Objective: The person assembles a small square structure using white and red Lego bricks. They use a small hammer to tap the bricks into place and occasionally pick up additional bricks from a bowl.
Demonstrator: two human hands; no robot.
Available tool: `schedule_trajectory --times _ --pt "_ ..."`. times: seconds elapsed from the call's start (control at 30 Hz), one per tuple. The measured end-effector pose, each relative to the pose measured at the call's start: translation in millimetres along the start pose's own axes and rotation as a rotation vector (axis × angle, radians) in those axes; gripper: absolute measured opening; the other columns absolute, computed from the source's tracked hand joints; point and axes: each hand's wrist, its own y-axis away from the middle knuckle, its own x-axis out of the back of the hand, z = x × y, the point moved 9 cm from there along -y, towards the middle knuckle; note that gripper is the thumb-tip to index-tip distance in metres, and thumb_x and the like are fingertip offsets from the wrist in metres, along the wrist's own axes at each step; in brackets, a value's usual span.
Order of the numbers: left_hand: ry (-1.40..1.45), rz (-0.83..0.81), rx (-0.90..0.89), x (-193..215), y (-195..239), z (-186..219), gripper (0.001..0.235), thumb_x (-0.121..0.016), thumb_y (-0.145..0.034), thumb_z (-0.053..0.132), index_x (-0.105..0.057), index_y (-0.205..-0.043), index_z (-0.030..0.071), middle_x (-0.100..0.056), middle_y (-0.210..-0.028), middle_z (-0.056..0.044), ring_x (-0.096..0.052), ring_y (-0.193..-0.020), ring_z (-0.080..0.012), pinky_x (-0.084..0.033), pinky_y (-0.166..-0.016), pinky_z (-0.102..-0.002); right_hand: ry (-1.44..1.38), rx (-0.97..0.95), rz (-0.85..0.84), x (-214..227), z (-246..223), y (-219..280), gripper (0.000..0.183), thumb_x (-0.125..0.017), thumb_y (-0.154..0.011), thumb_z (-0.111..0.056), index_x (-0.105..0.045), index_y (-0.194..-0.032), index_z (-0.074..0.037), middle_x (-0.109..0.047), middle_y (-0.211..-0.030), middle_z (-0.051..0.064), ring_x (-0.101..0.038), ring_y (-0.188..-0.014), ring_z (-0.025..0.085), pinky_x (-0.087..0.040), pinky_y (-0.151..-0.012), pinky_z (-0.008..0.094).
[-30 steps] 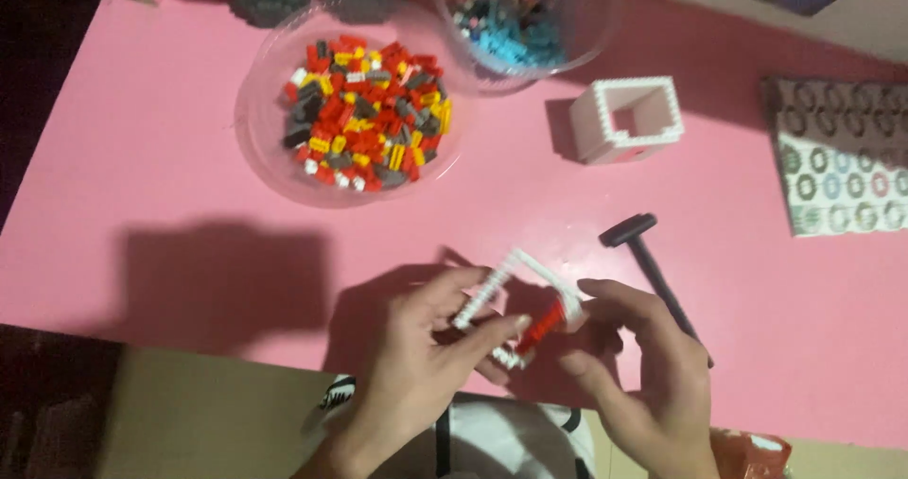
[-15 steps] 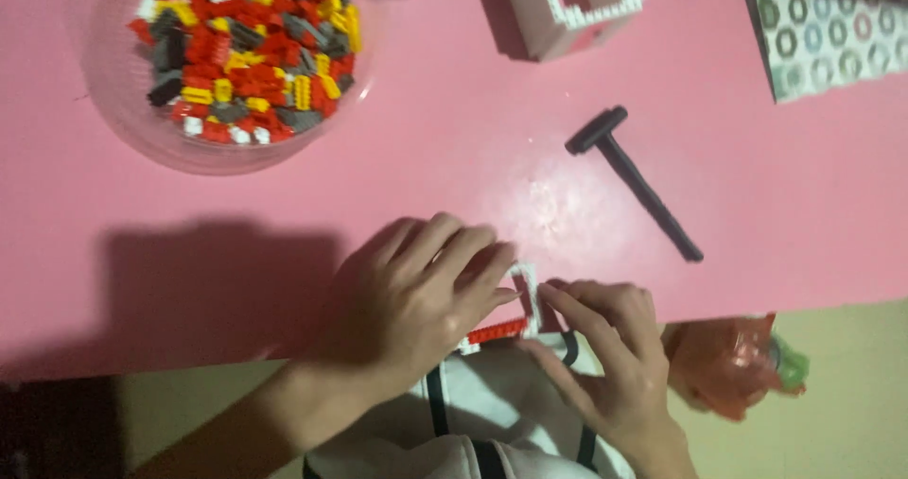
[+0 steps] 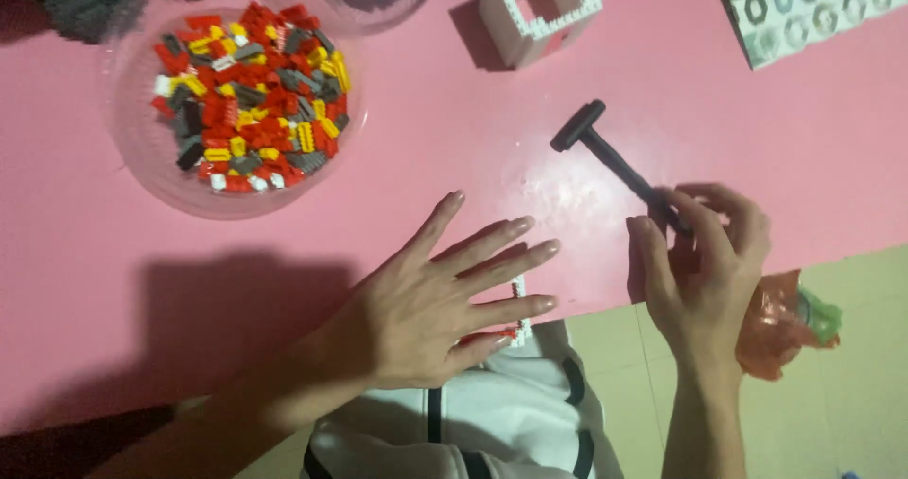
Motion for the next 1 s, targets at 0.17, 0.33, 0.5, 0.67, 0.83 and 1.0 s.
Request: schedule_trajectory --times 0.17,0.33,0.5,0.67,0.83,1.0 --pt "0.177 0.136 0.004 15 5 -4 0.043 -0.044 -0.111 0.044 -0.061 -0.149 0.036 -0.051 -0.164 -0.003 -0.041 -0.157 -0.0288 -0.016 -0.129 -0.067 0.041 -0.166 -0.138 -1 11 11 0.014 -0.068 -0.111 -0.006 -0.065 -0.120 0.004 -0.068 -0.110 0.020 -0.067 -0.083 0.036 -0.054 -0.069 0.046" --pt "0.165 0.312 0.014 30 9 4 0.034 -0.070 -0.107 0.032 -0.069 -0.141 0.027 -0.063 -0.152 -0.006 -0.056 -0.147 -0.0338 -0.030 -0.126 -0.069 0.173 -0.612 -0.435 13 47 58 0.026 -0.048 -0.115 -0.029 -0.054 -0.128 -0.008 -0.077 -0.091 0.022 -0.070 -0.073 0.053 -0.049 -0.068 0.062" --pt "0.283 0.300 0.019 30 8 1 0.032 -0.072 -0.104 0.031 -0.075 -0.134 0.020 -0.065 -0.150 -0.009 -0.058 -0.146 -0.0374 -0.029 -0.125 -0.072 0.077 -0.590 -0.117 59 20 126 0.026 -0.054 -0.106 -0.008 -0.079 -0.110 -0.015 -0.062 -0.069 0.013 -0.035 -0.054 0.020 -0.030 -0.058 0.034" --pt "0.289 0.316 0.013 28 10 1 0.030 -0.072 -0.106 0.026 -0.075 -0.135 0.022 -0.065 -0.150 -0.012 -0.058 -0.146 -0.0395 -0.027 -0.125 -0.075 0.076 -0.362 -0.357 24 58 220 0.026 -0.053 -0.092 -0.032 -0.077 -0.084 -0.024 -0.075 -0.073 -0.003 -0.067 -0.066 0.022 -0.051 -0.070 0.037" --pt "0.267 0.298 0.030 25 11 -2 0.030 -0.062 -0.112 0.028 -0.073 -0.140 0.027 -0.063 -0.153 -0.009 -0.055 -0.149 -0.0367 -0.024 -0.126 -0.074 0.489 -0.736 -1.094 0 104 270 0.038 -0.059 -0.089 -0.048 -0.092 -0.092 -0.031 -0.090 -0.105 -0.013 -0.084 -0.102 0.008 -0.064 -0.108 0.021" --pt "0.258 0.288 0.045 20 10 -4 0.032 -0.060 -0.113 0.029 -0.071 -0.143 0.031 -0.063 -0.155 -0.005 -0.053 -0.151 -0.0346 -0.020 -0.129 -0.069 0.259 -0.357 -0.510 30 61 223 0.016 -0.069 -0.086 -0.026 -0.082 -0.082 -0.018 -0.080 -0.076 0.001 -0.079 -0.080 0.020 -0.062 -0.082 0.031"
